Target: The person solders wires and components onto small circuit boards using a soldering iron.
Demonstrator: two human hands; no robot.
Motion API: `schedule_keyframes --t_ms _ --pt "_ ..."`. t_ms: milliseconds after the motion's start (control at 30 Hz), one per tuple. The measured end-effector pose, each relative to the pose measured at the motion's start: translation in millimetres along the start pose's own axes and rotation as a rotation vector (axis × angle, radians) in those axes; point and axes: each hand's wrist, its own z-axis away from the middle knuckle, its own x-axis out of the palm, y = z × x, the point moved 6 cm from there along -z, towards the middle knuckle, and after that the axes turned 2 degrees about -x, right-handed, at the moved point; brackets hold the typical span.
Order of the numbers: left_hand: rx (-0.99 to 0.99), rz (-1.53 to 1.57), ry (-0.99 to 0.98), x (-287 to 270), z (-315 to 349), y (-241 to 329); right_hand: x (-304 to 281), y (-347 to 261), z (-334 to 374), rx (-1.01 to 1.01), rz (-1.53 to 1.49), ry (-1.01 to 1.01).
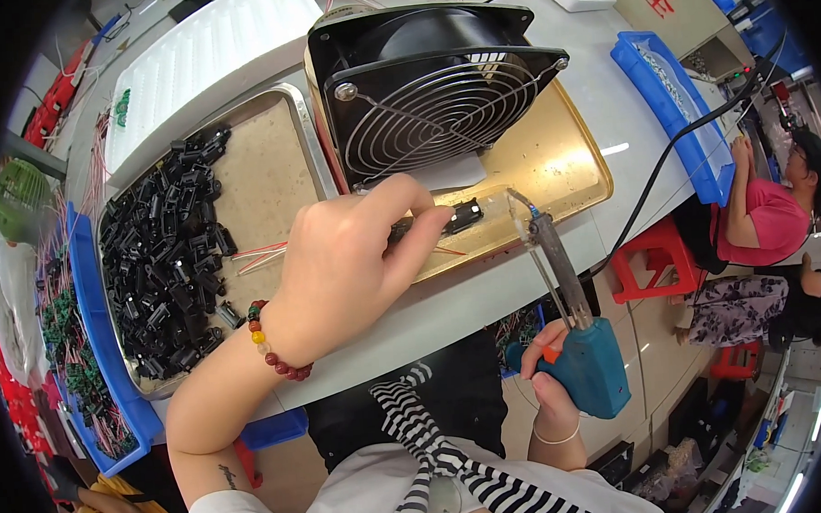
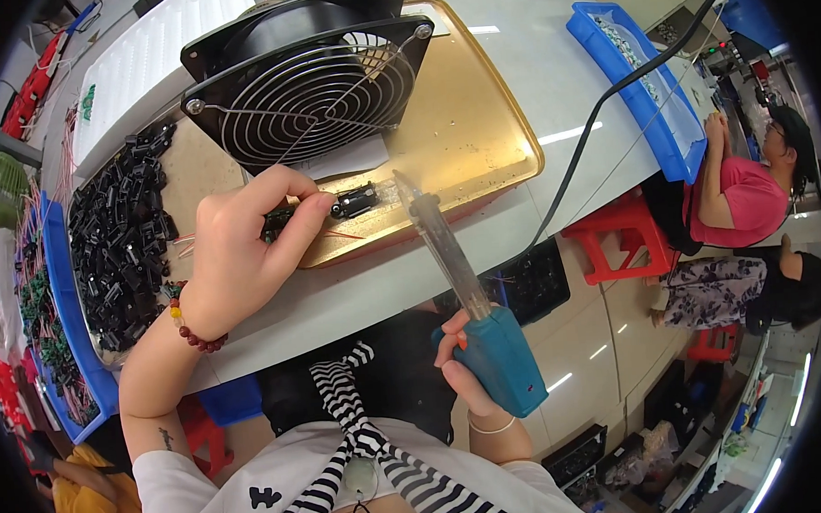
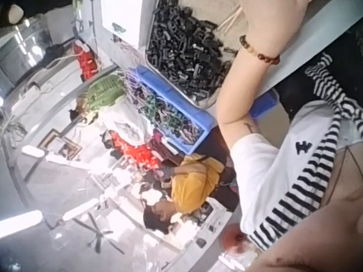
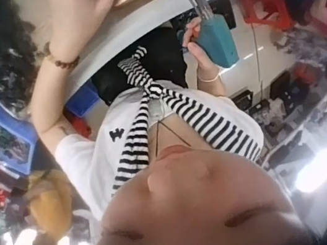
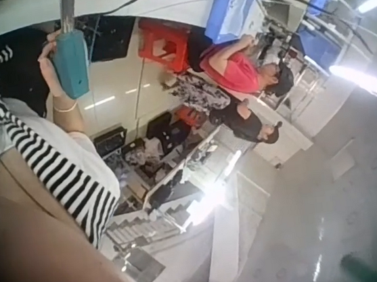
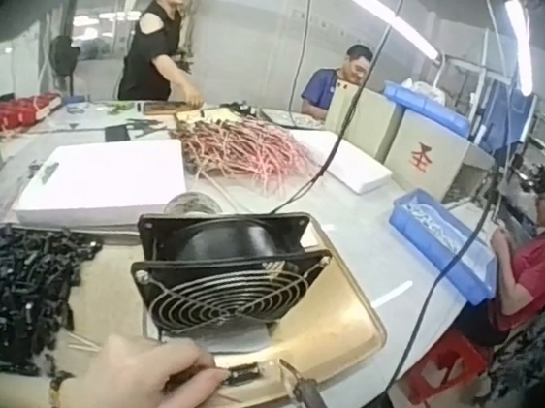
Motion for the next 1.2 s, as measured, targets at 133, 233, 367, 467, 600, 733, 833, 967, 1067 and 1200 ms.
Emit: schedule_keyframes --t_ms 133,233,367,467,600,733,833,967,1067,1200 --pt "0.048 0.003 0.020 -1 -1 -1 1 -2 4 0.016 0.140 0.066" --pt "0.072 0.031 0.028 -1 -2 0 -5 4 14 0.071 0.225 0.153" --pt "0.079 0.035 0.035 0 -1 0 -8 3 13 0.040 0.347 0.099" --pt "0.079 0.044 0.037 1 -1 -2 -8 2 12 0.027 0.407 0.091" --pt "0.097 0.056 0.039 0 0 -1 -9 2 13 0.038 0.433 0.093" --pt "0.094 0.068 0.031 0 0 -2 -10 2 13 0.022 0.458 0.096" --pt "0.104 0.062 0.039 1 0 -3 -10 1 12 0.009 0.468 0.103" --pt "0.087 0.068 0.031 1 0 -3 -11 2 14 0.039 0.462 0.120" --pt "0.092 0.062 0.032 2 0 -4 -12 2 14 0.036 0.455 0.133" --pt "0.094 0.062 0.030 2 0 -4 -14 4 14 0.057 0.433 0.140"
